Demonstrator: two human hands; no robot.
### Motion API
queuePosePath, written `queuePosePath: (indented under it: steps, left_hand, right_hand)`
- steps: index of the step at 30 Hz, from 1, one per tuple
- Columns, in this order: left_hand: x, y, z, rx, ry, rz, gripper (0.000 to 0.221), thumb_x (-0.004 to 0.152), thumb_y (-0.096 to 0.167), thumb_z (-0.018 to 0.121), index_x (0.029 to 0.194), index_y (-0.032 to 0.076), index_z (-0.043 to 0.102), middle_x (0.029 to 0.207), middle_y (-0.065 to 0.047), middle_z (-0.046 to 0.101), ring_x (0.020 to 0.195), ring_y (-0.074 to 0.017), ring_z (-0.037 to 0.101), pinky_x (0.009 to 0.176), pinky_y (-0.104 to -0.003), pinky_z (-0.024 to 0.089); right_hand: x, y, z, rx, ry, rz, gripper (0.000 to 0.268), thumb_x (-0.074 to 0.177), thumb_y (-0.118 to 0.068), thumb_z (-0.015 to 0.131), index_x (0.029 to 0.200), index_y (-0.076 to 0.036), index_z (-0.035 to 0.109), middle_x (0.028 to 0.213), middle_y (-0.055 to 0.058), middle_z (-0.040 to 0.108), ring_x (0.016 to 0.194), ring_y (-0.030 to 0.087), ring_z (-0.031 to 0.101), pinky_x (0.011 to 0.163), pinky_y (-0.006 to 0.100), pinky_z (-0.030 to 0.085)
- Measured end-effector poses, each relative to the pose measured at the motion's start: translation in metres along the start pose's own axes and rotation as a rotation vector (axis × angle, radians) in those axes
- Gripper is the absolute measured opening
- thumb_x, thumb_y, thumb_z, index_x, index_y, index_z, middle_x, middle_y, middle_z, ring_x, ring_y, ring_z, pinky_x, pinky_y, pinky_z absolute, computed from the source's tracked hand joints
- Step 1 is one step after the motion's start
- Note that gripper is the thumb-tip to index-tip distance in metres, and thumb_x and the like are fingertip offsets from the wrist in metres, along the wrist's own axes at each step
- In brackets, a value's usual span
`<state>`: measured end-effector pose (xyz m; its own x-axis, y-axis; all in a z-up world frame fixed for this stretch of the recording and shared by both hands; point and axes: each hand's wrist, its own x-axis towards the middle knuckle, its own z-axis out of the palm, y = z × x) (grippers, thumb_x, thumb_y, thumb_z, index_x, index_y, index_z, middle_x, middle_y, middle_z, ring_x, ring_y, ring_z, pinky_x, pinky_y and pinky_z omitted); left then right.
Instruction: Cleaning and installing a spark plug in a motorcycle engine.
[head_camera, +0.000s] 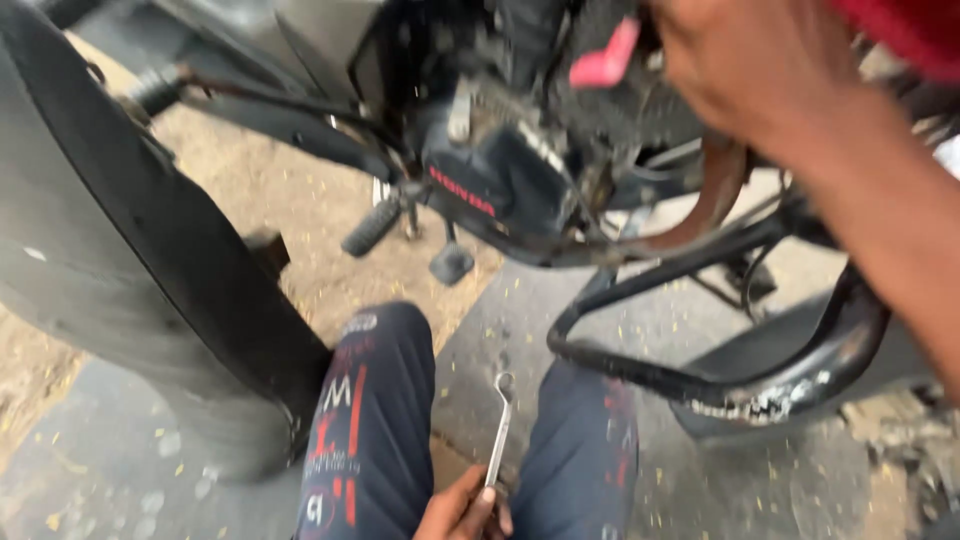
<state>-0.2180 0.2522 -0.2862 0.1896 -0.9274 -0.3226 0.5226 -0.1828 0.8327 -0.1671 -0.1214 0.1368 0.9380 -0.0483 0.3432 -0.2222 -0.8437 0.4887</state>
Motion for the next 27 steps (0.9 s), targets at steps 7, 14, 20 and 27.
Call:
queuePosePath:
  steps: [7,14,20,27]
  left_hand:
    - [0.035,0.214,0.079,0.125,0.037,0.450,0.027,0.107,0.012,0.050,0.130,0.003,0.060,0.075,-0.007,0.068,0.062,-0.0145,0.070,0.058,-0.031,0.057]
    - [0.096,0.300,0.119,0.055,-0.006,0.681,0.023,0.110,0.013,0.042,0.122,0.001,0.057,0.068,-0.005,0.059,0.052,-0.0126,0.063,0.046,-0.029,0.051]
    - [0.130,0.304,0.127,-0.014,-0.025,0.661,0.020,0.111,0.013,0.043,0.117,-0.001,0.056,0.069,-0.005,0.058,0.051,-0.0132,0.062,0.045,-0.030,0.050]
    - [0.162,0.308,0.140,-0.185,-0.053,0.577,0.022,0.111,0.017,0.042,0.119,0.000,0.055,0.073,-0.006,0.059,0.054,-0.0139,0.063,0.047,-0.030,0.052]
  right_hand:
    - [0.005,-0.010,-0.015,0.212,0.218,-0.067,0.041,0.101,0.001,0.060,0.139,-0.013,0.066,0.154,0.019,0.058,0.130,0.041,0.059,0.105,0.049,0.051]
    - [0.007,-0.015,-0.029,0.128,0.126,-0.021,0.056,0.092,0.001,0.060,0.143,-0.019,0.067,0.159,0.017,0.051,0.143,0.040,0.049,0.116,0.051,0.040]
    - [0.008,-0.017,-0.027,0.147,0.145,0.011,0.050,0.094,-0.003,0.062,0.140,-0.022,0.069,0.158,0.016,0.052,0.144,0.039,0.048,0.118,0.053,0.039]
    - [0.005,-0.013,-0.026,0.141,0.157,0.001,0.047,0.096,-0.005,0.064,0.140,-0.022,0.070,0.157,0.015,0.053,0.145,0.040,0.047,0.118,0.054,0.038]
